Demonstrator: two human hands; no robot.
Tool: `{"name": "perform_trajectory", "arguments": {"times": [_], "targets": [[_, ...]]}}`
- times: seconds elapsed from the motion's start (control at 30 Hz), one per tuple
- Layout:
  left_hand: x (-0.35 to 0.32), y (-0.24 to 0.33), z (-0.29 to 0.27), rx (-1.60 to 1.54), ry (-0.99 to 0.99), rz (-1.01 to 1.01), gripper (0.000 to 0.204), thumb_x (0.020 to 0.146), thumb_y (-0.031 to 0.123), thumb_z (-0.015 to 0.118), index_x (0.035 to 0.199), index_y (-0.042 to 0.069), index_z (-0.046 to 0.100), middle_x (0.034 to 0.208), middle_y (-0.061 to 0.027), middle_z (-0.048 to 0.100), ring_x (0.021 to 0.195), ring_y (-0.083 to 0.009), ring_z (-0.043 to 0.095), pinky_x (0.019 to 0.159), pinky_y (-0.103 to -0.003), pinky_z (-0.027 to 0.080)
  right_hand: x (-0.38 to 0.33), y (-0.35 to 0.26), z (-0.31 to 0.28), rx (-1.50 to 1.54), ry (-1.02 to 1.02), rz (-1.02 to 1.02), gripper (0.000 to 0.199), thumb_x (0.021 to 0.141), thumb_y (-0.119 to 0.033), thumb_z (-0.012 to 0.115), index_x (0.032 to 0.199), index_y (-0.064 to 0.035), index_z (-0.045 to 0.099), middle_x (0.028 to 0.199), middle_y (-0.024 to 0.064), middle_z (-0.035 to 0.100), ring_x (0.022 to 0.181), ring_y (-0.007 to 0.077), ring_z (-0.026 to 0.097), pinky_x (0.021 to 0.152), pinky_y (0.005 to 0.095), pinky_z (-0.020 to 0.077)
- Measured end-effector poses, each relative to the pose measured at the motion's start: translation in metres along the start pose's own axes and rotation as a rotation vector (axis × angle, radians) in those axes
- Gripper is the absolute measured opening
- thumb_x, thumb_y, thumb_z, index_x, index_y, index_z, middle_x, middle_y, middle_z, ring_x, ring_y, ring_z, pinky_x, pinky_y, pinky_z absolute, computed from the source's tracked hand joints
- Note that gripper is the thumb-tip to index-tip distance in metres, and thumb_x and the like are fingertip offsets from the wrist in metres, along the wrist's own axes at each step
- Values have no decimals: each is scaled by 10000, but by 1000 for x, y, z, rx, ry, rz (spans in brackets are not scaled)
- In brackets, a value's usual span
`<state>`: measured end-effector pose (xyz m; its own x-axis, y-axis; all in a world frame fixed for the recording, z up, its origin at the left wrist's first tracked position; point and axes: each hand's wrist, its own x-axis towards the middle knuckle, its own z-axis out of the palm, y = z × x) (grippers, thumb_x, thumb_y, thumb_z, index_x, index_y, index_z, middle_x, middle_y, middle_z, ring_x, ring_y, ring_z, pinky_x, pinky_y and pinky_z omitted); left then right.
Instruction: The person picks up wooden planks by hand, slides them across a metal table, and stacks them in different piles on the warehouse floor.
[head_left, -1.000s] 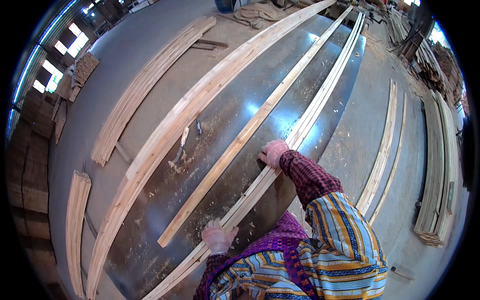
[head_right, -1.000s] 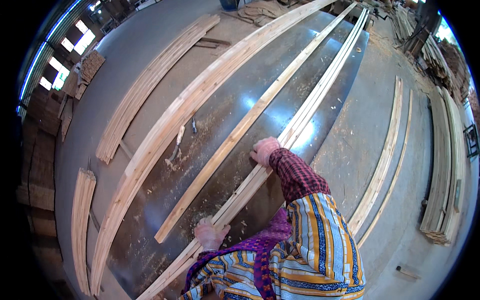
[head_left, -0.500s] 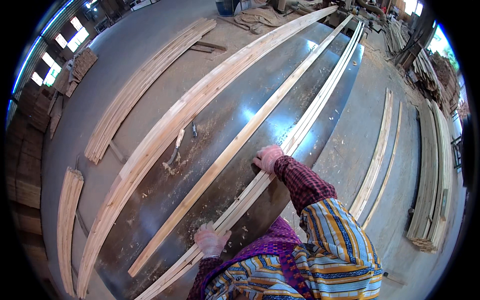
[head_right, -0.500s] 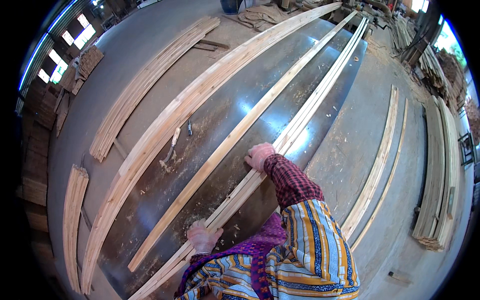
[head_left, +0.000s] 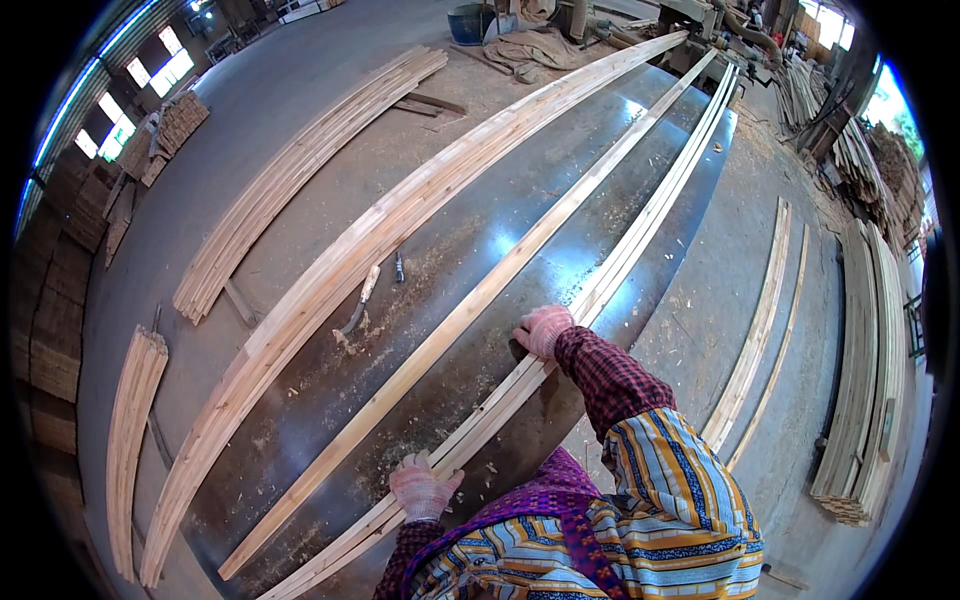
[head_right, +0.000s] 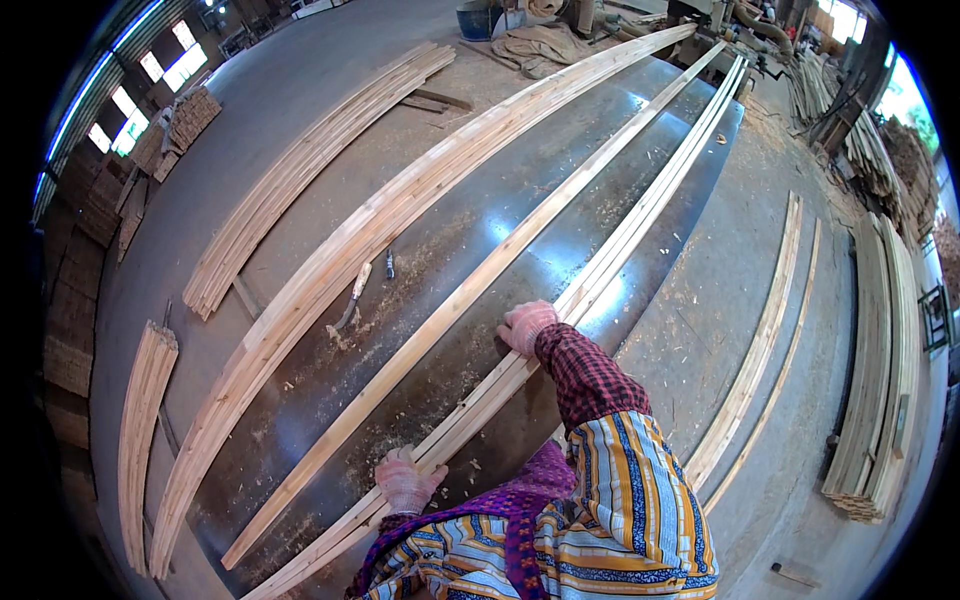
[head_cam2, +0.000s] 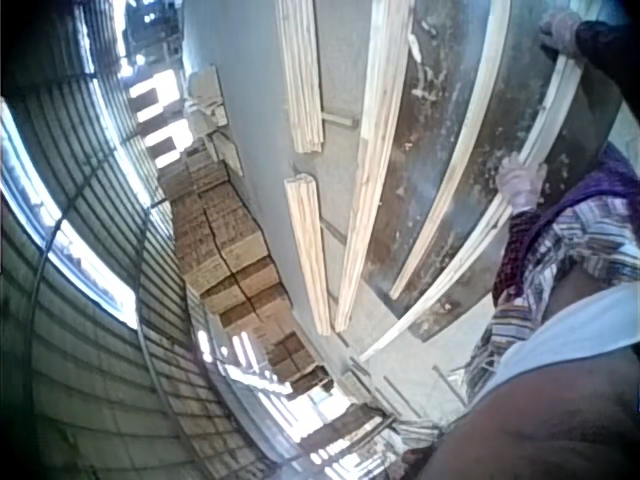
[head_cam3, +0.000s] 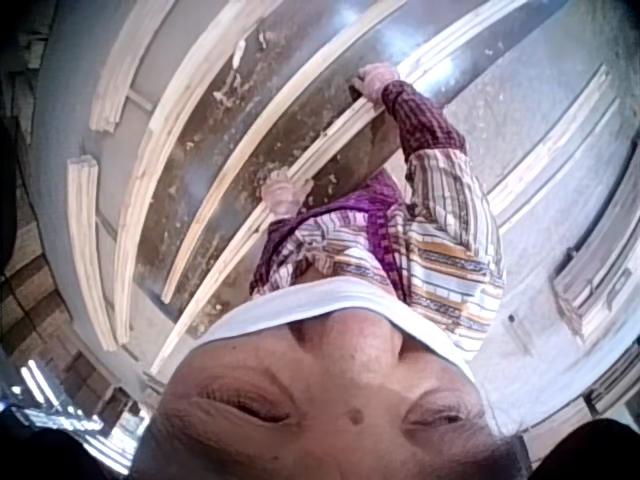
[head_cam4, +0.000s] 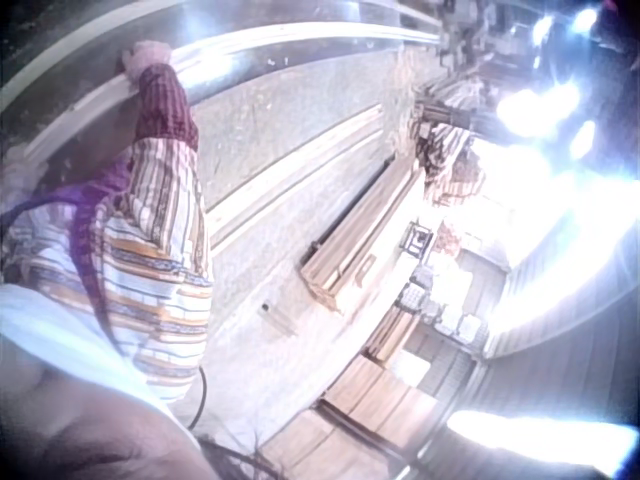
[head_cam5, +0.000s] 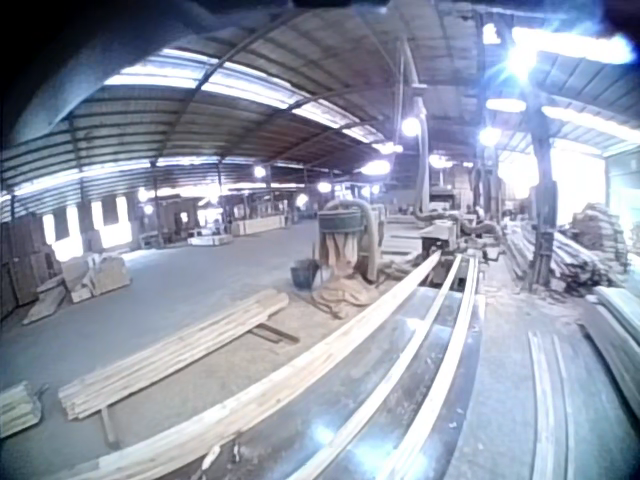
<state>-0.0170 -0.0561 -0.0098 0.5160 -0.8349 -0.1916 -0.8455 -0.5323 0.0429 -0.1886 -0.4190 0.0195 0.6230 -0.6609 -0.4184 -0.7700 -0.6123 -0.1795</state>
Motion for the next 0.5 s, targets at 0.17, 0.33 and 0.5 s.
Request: {"name": "perform_trajectory", "arguments": {"times": [0.17, 0.33, 0.5], "targets": [[-6, -4, 0, -36, 16, 22, 832, 645, 693, 796, 1204, 87, 685, 1090, -104, 654, 1038, -295, 640, 900, -448, 493, 2, -8, 0, -14, 13, -18, 507, 1019, -483, 447, 1140, -103, 761, 1169, 143, 739, 1136, 329, 681, 986, 450, 525], [-2, -12, 9, -68, 191, 155, 836, 679, 739, 750, 1164, 62, 676, 1061, -127, 649, 984, -293, 647, 815, -422, 507, 5, -4, 16, -11, 11, 11, 482, 1007, -491, 472, 1138, -119, 749, 1192, 153, 716, 1148, 344, 658, 1012, 451, 503], [-6, -11, -7, -30, -28, -7, 849, 683, 719, 762, 1237, 83, 677, 1130, -131, 646, 1094, -300, 613, 906, -440, 484, 5, -13, 21, 5, 78, -23, 448, 1010, -468, 486, 1106, -121, 754, 1146, 160, 705, 1128, 357, 651, 1005, 463, 501]]}}
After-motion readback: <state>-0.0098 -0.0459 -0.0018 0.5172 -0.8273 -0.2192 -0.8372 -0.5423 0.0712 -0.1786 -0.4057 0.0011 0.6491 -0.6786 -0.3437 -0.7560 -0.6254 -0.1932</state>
